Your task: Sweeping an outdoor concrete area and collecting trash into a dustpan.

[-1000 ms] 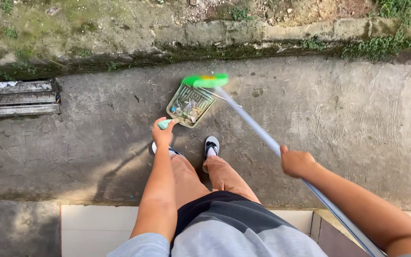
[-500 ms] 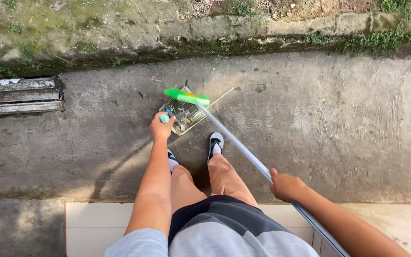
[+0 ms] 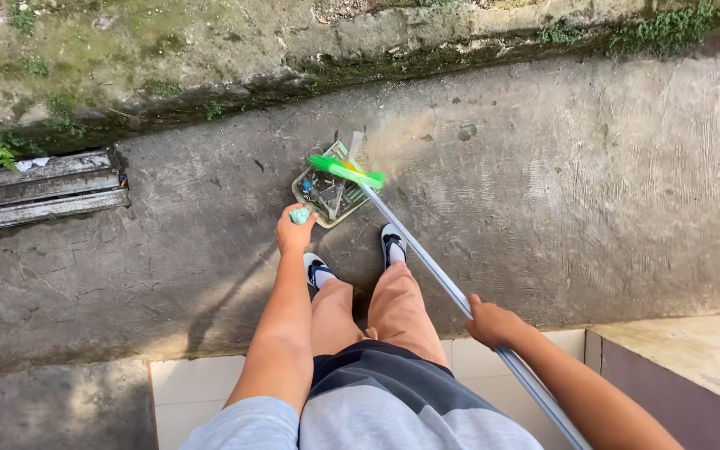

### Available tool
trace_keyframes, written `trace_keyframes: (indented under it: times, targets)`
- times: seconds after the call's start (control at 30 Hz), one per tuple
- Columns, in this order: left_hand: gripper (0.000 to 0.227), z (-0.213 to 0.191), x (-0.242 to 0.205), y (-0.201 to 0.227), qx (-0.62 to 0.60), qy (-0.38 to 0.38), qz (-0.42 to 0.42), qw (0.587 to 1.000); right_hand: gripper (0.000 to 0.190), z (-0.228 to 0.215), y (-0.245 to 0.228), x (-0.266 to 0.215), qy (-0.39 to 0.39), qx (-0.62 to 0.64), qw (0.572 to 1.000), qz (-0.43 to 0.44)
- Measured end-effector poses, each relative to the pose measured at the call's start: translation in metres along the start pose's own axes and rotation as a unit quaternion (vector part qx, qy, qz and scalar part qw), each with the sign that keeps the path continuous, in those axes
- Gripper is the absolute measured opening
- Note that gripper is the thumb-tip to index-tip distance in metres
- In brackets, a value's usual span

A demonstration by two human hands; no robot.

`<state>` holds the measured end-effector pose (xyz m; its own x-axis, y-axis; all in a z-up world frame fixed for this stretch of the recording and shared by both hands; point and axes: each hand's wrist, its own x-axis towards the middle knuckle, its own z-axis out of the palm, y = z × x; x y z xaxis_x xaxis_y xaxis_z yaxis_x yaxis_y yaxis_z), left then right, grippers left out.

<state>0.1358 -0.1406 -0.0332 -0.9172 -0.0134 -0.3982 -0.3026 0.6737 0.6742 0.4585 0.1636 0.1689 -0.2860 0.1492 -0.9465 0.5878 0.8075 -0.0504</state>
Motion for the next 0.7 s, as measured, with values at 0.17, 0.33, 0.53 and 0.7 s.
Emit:
trace_keyframes:
  times: [0.17,0.33,0.53,0.7]
  targets:
    - [0.049,-0.025,-0.009,-0.013,-0.108,0.018,-0.079,0.991,0.047,-0.068,-0.004,0.006,0.038,-0.053,0.996,0.058]
    - [0.047,-0.034,-0.031,-0.045,-0.215,0.068,-0.147,0.963,0.044,-0.132,-0.002,0.149,0.142,-0.055,0.983,0.101]
    - [0.047,0.008,-0.046,-0.062,-0.186,0.155,-0.147,0.959,0.056,-0.139,0.004,0.102,0.039,-0.191,0.98,0.032]
    - [0.049,0.02,-0.06,-0.028,-0.152,0.195,-0.169,0.954,0.054,-0.171,0.023,0.03,0.014,-0.226,0.974,-0.015]
